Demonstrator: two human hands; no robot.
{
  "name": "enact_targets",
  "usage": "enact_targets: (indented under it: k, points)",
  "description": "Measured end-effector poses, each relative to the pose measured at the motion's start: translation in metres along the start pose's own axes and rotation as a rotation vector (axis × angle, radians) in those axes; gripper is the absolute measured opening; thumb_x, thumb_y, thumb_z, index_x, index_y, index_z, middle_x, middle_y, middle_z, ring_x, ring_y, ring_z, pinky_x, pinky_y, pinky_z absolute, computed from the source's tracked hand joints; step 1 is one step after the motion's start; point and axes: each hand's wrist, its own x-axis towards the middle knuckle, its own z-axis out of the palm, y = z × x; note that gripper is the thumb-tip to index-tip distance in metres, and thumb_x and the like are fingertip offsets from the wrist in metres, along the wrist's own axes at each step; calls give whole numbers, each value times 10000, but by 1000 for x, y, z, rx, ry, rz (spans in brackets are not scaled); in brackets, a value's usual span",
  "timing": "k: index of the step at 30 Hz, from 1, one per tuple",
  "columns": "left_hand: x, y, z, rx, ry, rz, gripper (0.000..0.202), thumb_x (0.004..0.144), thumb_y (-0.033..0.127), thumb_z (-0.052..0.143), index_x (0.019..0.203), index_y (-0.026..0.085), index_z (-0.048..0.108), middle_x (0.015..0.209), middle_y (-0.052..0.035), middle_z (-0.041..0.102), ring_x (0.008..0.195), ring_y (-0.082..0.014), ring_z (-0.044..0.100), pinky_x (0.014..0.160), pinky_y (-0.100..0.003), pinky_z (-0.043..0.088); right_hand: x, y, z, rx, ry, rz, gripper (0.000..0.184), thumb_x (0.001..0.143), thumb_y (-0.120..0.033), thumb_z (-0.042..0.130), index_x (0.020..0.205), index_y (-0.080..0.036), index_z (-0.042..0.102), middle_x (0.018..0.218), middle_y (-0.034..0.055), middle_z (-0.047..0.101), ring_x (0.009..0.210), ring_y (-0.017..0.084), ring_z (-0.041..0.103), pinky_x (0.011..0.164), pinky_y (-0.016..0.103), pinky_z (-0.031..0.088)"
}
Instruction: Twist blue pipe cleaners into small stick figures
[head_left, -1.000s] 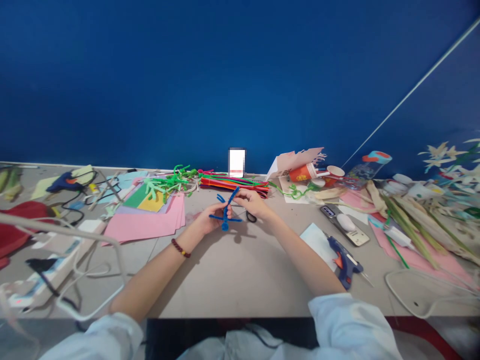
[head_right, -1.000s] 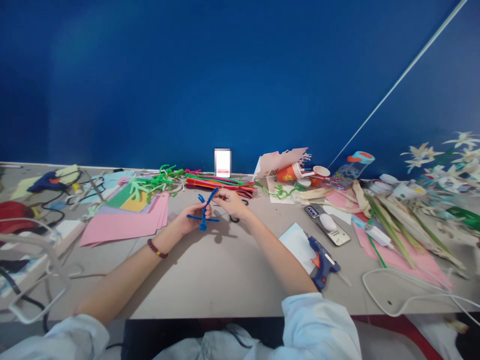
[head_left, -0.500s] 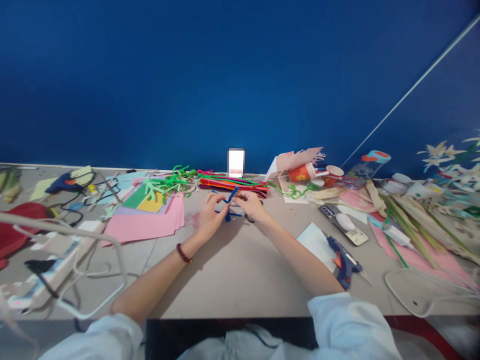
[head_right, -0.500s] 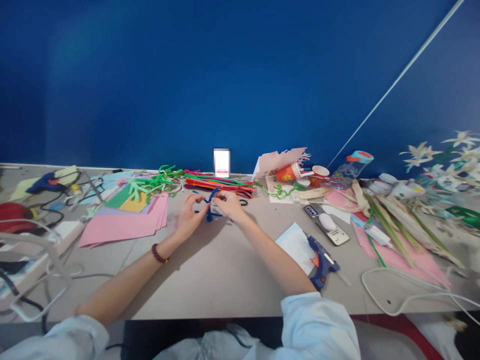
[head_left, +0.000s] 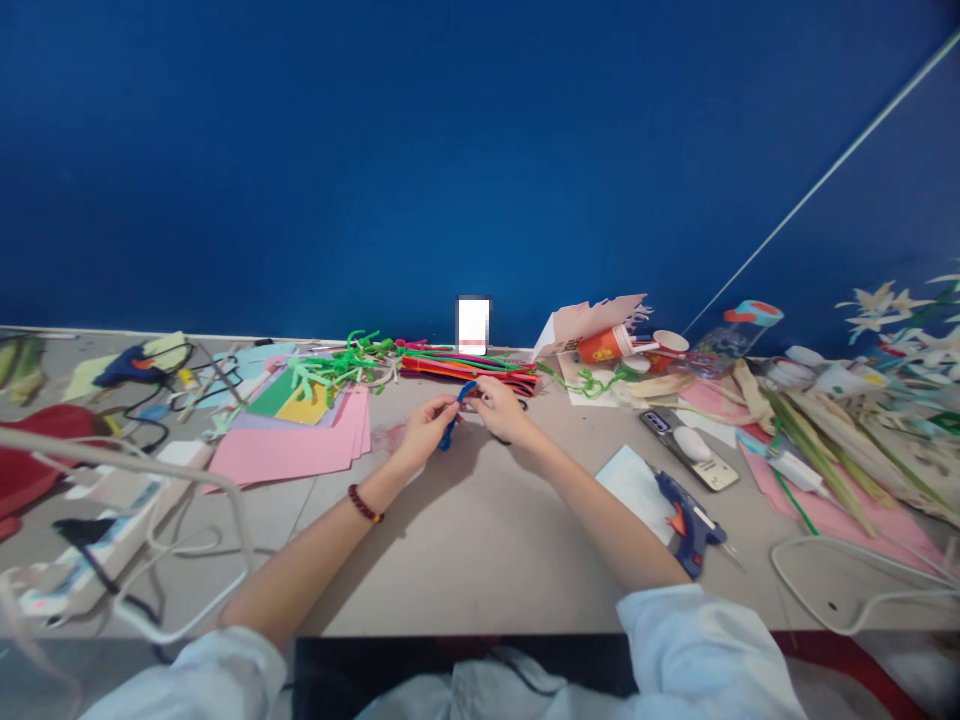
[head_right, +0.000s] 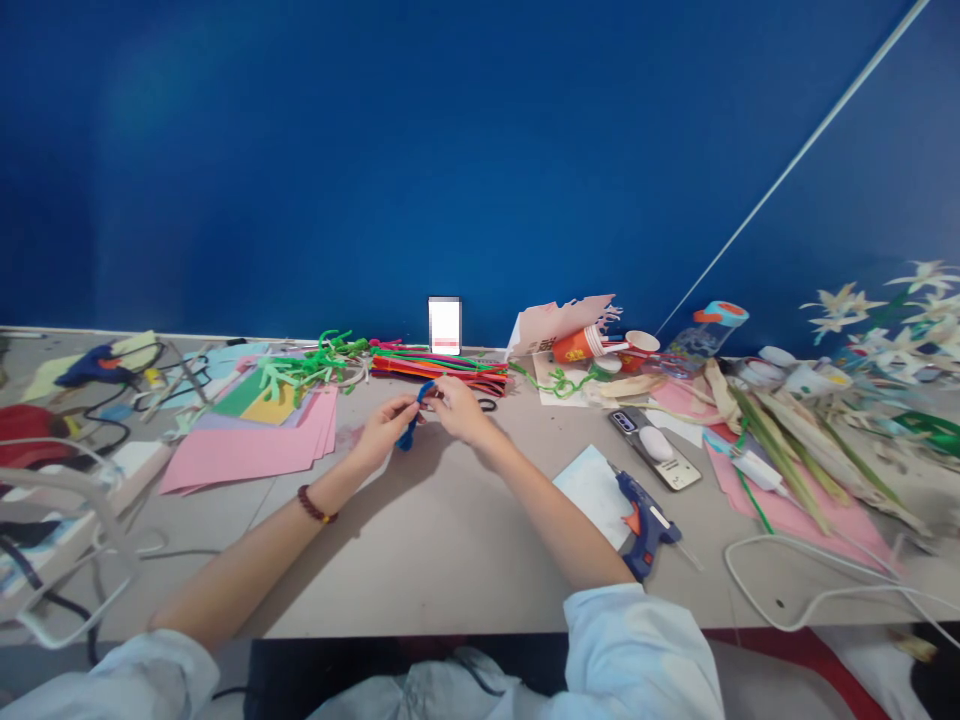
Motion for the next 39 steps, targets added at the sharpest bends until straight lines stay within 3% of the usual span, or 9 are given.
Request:
enact_targets:
  k: [5,10,13,16,20,25,29,34,39]
  points:
    - [0,5,-5,-216,-239,-260,282,659,407,724,748,153,642,618,-11,600,560,-99,535,527,-201,389,3,-2,-15,-28,-122,-111,108,804,-168,565,716,-175,627,800,51,650,803,176,546,820,328,393]
    - [-3,7,-11,-338,-495,-318,283,653,390,749,730,135,652,626,-28,610,590,-110,563,602,-224,437,0,-13,-33,299,-413,10,147,820,-277,580,760,-149,623,753,32,644,726,141,574,719,268,432]
    - [-8,11,-11,-442,-563,-347,291,615,376,775,706,127,653,637,-32,615,573,-115,568,594,-236,446,-4,-19,-34,554,-530,118,227,801,-372,607,794,-145,593,749,28,649,698,133,597,692,263,454]
    - [-9,14,-9,-478,-502,-386,229,642,331,743,715,129,663,676,-52,644,597,-134,592,627,-260,467,-5,-18,-29,671,-504,180,258,769,-398,635,782,-149,571,717,11,634,658,122,596,674,261,462]
    - [0,9,-6,-451,-321,-371,227,702,333,611,779,135,691,778,-105,690,659,-198,623,688,-346,489,-3,-9,-23,618,-307,249,255,735,-398,652,758,-155,580,701,-7,609,644,112,574,665,256,446]
    - [5,-1,-7,-171,90,4,322,798,384,452,890,162,667,879,-92,688,843,-217,627,795,-353,477,2,3,-16,557,34,366,264,663,-394,684,714,-163,567,648,-39,559,607,92,503,629,241,404]
    - [-2,3,-8,190,298,325,267,858,355,441,969,190,619,975,-79,649,922,-192,590,852,-334,454,3,7,-7,598,157,490,271,643,-391,682,725,-163,562,606,-49,536,544,75,453,559,228,368]
    - [-8,9,-6,678,337,629,311,802,266,571,1108,209,583,1184,-103,568,1127,-240,492,1001,-419,344,2,6,4,640,197,558,286,609,-387,699,714,-155,568,569,-55,519,503,64,432,507,216,338]
    - [-5,-1,-5,920,236,722,202,780,227,604,976,239,652,1063,-80,640,1076,-253,516,979,-439,325,-3,-5,12,728,162,580,312,593,-404,709,719,-153,572,589,-41,550,508,66,460,497,207,351]
